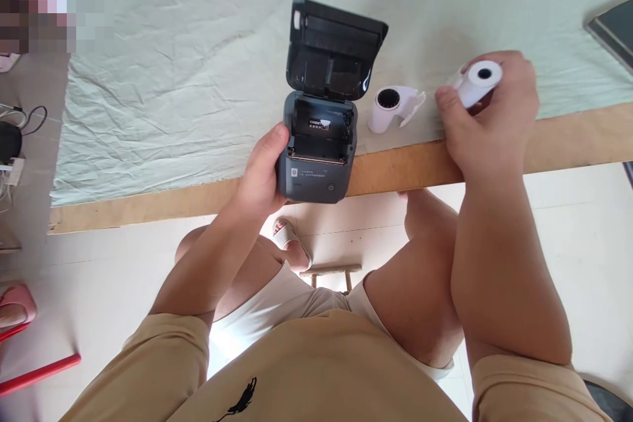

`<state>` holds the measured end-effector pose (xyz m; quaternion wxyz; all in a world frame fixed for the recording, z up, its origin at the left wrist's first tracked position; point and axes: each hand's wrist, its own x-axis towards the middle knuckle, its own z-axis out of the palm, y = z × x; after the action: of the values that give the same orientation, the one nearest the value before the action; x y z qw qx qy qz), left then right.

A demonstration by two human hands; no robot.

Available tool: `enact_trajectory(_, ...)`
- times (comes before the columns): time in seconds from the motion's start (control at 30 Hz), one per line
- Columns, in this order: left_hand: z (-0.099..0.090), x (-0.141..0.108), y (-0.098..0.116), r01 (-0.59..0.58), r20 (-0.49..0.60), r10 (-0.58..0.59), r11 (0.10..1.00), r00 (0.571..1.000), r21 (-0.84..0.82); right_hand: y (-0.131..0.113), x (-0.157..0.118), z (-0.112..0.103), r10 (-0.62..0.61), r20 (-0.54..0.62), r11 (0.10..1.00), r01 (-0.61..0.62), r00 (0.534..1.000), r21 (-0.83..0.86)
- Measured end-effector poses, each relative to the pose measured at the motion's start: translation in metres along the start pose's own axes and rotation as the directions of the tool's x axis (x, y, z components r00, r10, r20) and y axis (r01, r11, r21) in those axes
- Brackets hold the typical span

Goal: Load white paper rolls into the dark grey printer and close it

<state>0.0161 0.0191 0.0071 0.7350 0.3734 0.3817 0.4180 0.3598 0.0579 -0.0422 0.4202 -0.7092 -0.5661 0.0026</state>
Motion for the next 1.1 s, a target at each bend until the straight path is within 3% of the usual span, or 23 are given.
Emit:
enact_trajectory(0.1,0.001,-0.002,0.002,0.014,-0.021,-0.014,1.0,1.0,-0.003,0.002,-0.002,0.001,0.1,-0.022,0.993,-0.101,0.995,-0.057)
enact_trajectory(0.13,0.001,-0.002,0.003,0.017,-0.029,-0.017,1.0,0.999,-0.004,0.0,-0.004,-0.001,0.065,-0.044,0.997,-0.067,0.997,-0.044)
enact_trajectory(0.2,0.002,-0.002,0.003,0.022,-0.034,-0.023,1.0,0.999,-0.009,-0.012,-0.01,-0.006,-0.142,-0.097,0.989,0.146,0.985,0.034)
enact_trajectory(0.27,0.002,-0.002,0.003,0.027,-0.027,-0.028,1.0,0.999,-0.012,-0.032,-0.018,-0.013,-0.389,-0.136,0.906,0.405,0.911,0.122)
enact_trajectory(0.33,0.002,-0.002,0.002,0.029,-0.022,-0.029,1.0,0.999,-0.007,-0.056,-0.025,-0.017,-0.493,-0.075,0.855,0.499,0.867,0.142)
enact_trajectory(0.43,0.002,-0.002,0.002,0.021,-0.037,-0.02,1.0,0.999,0.001,-0.086,-0.03,-0.012,-0.41,0.163,0.912,0.407,0.897,0.052)
enact_trajectory(0.5,0.002,-0.003,0.003,0.023,-0.043,-0.023,1.0,0.999,0.004,-0.096,-0.03,-0.007,-0.289,0.221,0.955,0.297,0.932,-0.006)
enact_trajectory(0.57,0.003,-0.004,0.004,0.027,-0.039,-0.027,1.0,0.999,0.003,-0.099,-0.031,-0.004,-0.239,0.217,0.969,0.247,0.947,-0.014)
enact_trajectory(0.7,0.004,-0.005,0.006,0.022,-0.03,-0.022,1.0,0.999,-0.004,-0.101,-0.044,-0.006,-0.335,0.099,0.939,0.324,0.937,0.114)
enact_trajectory(0.8,0.004,-0.005,0.006,0.032,-0.036,-0.032,0.999,0.999,0.001,-0.105,-0.056,-0.009,-0.333,0.014,0.915,0.32,0.943,0.247)
enact_trajectory(0.97,0.003,-0.004,0.004,0.019,-0.028,-0.019,1.0,0.999,-0.01,-0.106,-0.059,-0.01,-0.318,0.189,0.945,0.294,0.929,0.144)
enact_trajectory(1.1,0.002,-0.004,0.003,0.037,-0.035,-0.037,0.999,0.999,-0.008,-0.094,-0.053,-0.004,-0.438,0.092,0.89,0.416,0.895,0.186)
